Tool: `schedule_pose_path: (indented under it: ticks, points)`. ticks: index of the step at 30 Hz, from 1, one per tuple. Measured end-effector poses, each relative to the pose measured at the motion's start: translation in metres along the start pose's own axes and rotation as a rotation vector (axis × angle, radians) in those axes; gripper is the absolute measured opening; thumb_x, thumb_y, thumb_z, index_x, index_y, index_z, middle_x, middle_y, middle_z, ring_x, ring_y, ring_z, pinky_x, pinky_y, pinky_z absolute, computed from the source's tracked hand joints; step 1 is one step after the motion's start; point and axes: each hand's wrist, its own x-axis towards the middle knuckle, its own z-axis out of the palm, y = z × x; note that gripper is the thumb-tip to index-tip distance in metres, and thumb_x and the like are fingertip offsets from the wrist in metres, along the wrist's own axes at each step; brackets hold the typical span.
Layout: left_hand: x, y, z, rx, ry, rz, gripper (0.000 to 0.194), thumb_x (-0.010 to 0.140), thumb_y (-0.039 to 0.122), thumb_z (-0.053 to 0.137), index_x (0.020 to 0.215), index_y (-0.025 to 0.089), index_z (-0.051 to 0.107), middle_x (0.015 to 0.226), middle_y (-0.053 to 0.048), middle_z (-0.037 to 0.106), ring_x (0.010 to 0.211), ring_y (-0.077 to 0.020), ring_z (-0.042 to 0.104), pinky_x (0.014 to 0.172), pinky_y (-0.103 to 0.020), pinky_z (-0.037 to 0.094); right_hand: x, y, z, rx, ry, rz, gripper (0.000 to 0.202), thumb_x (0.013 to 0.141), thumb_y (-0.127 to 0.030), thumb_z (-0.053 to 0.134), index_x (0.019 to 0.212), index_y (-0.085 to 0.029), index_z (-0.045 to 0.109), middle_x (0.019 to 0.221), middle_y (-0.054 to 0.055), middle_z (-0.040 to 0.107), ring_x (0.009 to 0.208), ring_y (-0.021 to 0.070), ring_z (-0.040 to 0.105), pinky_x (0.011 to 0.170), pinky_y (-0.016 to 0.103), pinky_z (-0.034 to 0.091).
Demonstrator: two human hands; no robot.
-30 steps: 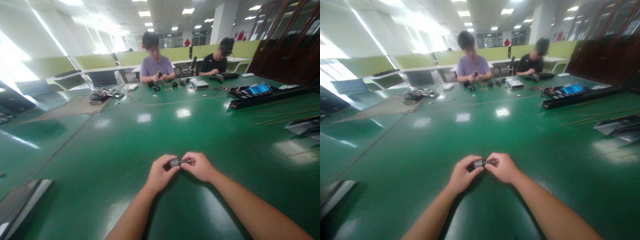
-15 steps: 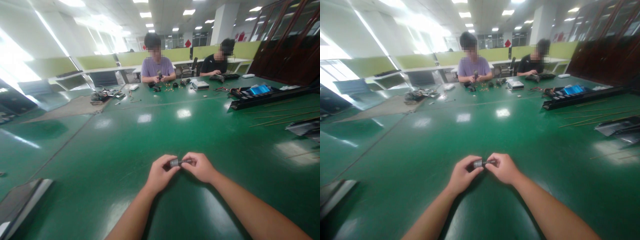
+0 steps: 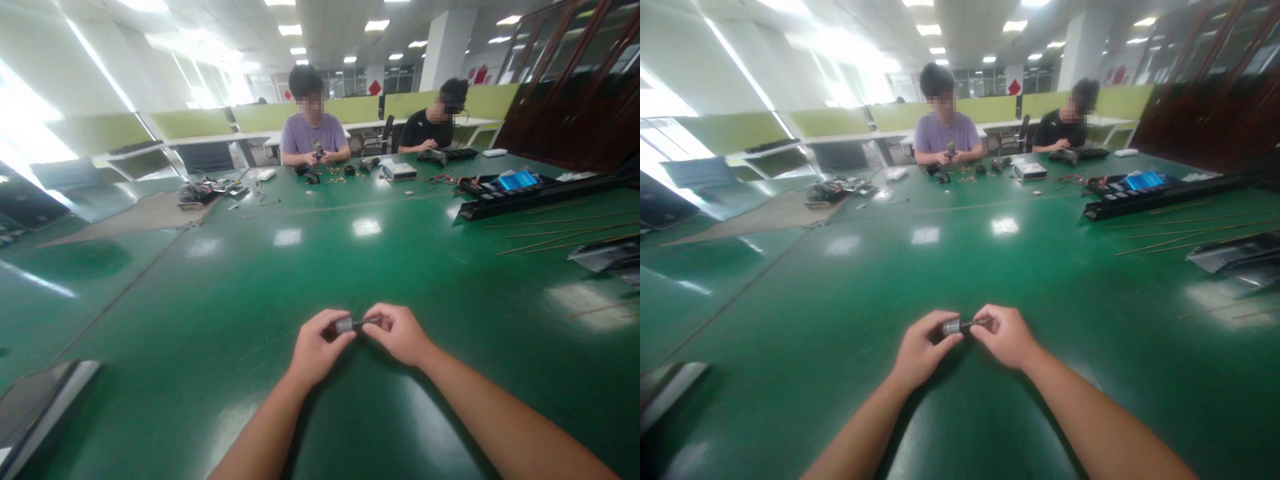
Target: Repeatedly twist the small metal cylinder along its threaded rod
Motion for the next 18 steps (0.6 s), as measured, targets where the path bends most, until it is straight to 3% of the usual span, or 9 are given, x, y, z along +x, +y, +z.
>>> schedule_pose_path:
  ticks: [18]
  points:
    - [-0.0002,-0.0003,-0.0003,-0.014,0.034,-0.023,0.024,0.08,0.03,0.072,0.103,0.022,0.071,0.099,-0.005,0.071,0.087,-0.0194,0.065,0.076,-0.03,0.052,-0.0004,0.0001,0.0,0.025,0.027,0.004,0.014,0.08,-0.028,0.066,0.087,-0.017,0.07,0.056,-0.003,0.054,0.049,0.0103,0.043,0.046,0.02,0.033]
